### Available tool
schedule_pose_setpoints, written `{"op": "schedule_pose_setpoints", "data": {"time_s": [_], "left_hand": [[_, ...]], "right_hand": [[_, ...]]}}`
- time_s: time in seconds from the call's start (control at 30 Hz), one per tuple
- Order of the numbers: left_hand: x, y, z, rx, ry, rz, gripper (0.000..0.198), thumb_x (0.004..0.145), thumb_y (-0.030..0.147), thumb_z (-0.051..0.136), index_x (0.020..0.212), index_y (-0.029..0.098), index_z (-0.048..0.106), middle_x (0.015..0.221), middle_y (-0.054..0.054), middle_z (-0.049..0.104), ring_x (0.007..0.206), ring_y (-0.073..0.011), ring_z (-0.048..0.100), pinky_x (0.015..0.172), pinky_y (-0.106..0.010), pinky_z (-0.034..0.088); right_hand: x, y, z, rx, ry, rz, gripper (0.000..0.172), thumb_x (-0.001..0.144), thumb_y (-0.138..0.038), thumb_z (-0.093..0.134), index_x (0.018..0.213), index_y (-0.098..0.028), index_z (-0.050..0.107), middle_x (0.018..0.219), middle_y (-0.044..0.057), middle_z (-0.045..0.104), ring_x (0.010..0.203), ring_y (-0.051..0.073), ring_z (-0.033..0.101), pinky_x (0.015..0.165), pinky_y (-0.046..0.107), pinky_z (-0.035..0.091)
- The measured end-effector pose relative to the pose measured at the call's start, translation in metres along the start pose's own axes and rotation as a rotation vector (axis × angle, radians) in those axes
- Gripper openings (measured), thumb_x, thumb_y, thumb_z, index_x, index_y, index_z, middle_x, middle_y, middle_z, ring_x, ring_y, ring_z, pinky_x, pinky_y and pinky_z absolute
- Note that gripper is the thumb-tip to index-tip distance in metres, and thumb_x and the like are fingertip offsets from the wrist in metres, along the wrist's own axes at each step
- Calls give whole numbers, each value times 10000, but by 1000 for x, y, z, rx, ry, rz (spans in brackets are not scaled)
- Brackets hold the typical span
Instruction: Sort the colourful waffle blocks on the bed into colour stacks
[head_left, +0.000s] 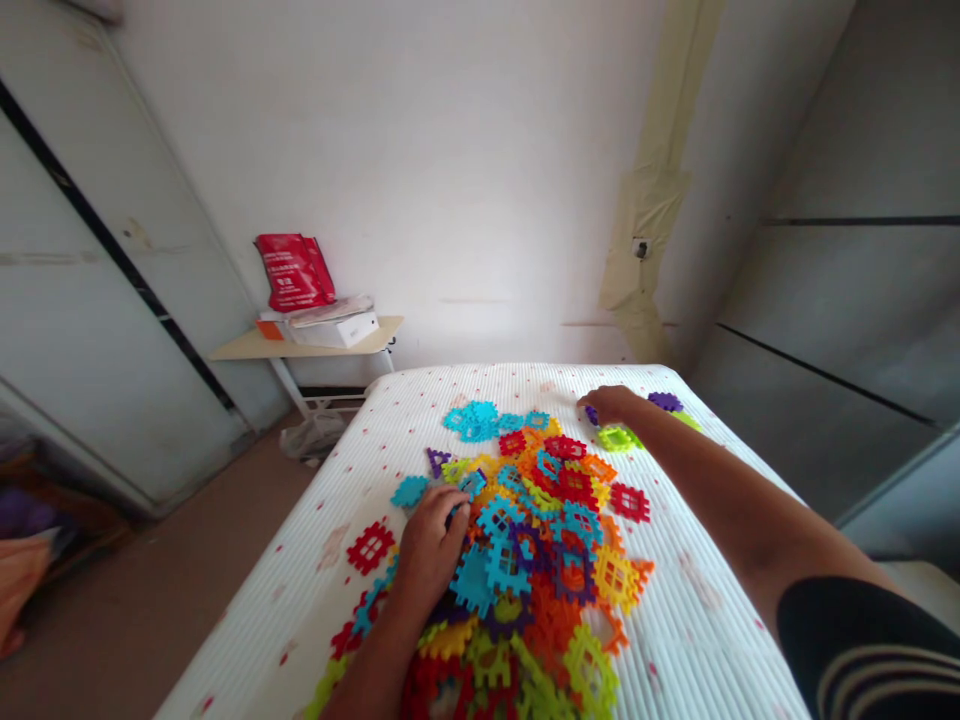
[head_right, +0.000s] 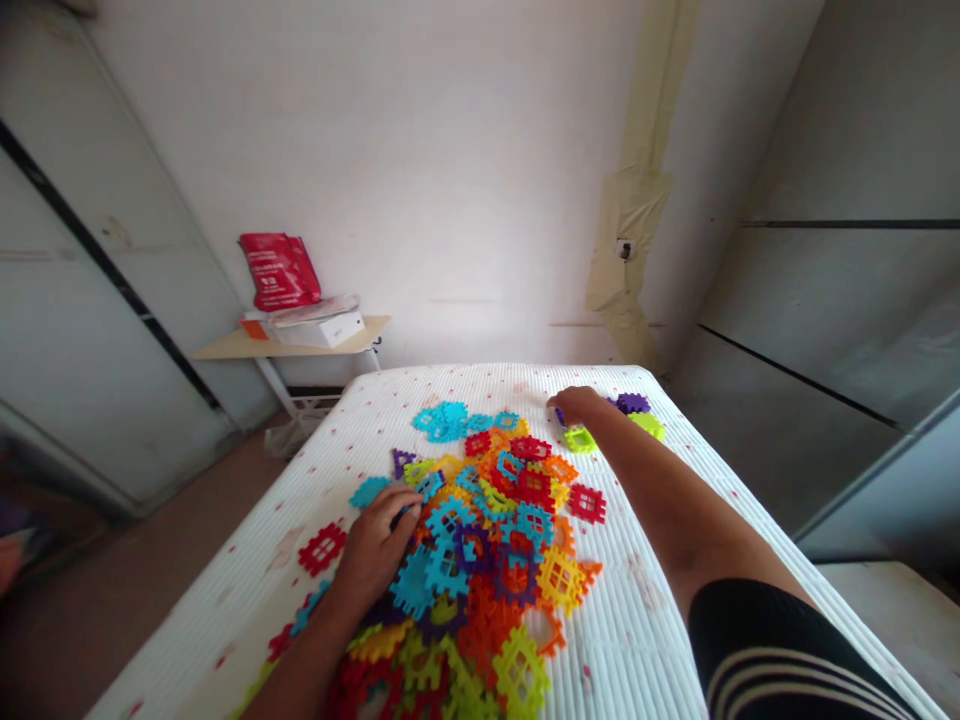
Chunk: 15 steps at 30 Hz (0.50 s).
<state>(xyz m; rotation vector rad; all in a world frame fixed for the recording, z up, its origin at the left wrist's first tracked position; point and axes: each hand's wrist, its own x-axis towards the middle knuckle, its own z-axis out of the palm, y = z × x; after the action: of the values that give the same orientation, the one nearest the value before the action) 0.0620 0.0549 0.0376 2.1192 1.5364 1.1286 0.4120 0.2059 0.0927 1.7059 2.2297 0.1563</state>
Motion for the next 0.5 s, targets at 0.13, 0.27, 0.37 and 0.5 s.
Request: {"op": "schedule_pose_setpoints", "data": {"time_s": [0.13, 0.27, 0.37, 0.5], "left_hand": [[-1, -1, 1, -4, -7, 3, 268, 823, 313, 442, 894, 191, 670, 987, -76, 644, 956, -208, 586, 880, -396, 458], [-1, 1, 0, -19, -5, 3, 263, 823, 308, 440, 885, 190, 666, 983, -77, 640, 951, -208, 584, 877, -393, 456], [0, 2, 1, -27, -7, -4, 264, 821, 307, 437, 877, 188, 666, 978, -79, 639, 950, -209, 583, 880, -395, 453], [1, 2, 1, -22, -20, -6, 262, 819, 312, 440, 868, 193, 668, 978, -74, 639, 953, -208, 581, 876, -387, 454]], "right_hand": [[-2, 0, -1, 31, -1, 24, 499, 679, -105, 616, 1140, -295, 624, 1101, 94, 656, 988, 288, 608, 749, 353, 463], [-1, -2, -5, 56, 18, 35, 539, 656, -129, 644, 1163, -306, 600, 1165, 77, 624, 1021, 272, 594, 756, 333, 467], [4, -26, -23, 118, 123, -41, 571, 671, -175, 648, 1223, -284, 549, 1260, 60, 563, 1079, 244, 562, 785, 307, 465], [10, -100, -63, 273, 214, -169, 344, 755, -248, 582, 1096, -233, 621, 1074, 31, 666, 962, 181, 612, 765, 250, 463]]}}
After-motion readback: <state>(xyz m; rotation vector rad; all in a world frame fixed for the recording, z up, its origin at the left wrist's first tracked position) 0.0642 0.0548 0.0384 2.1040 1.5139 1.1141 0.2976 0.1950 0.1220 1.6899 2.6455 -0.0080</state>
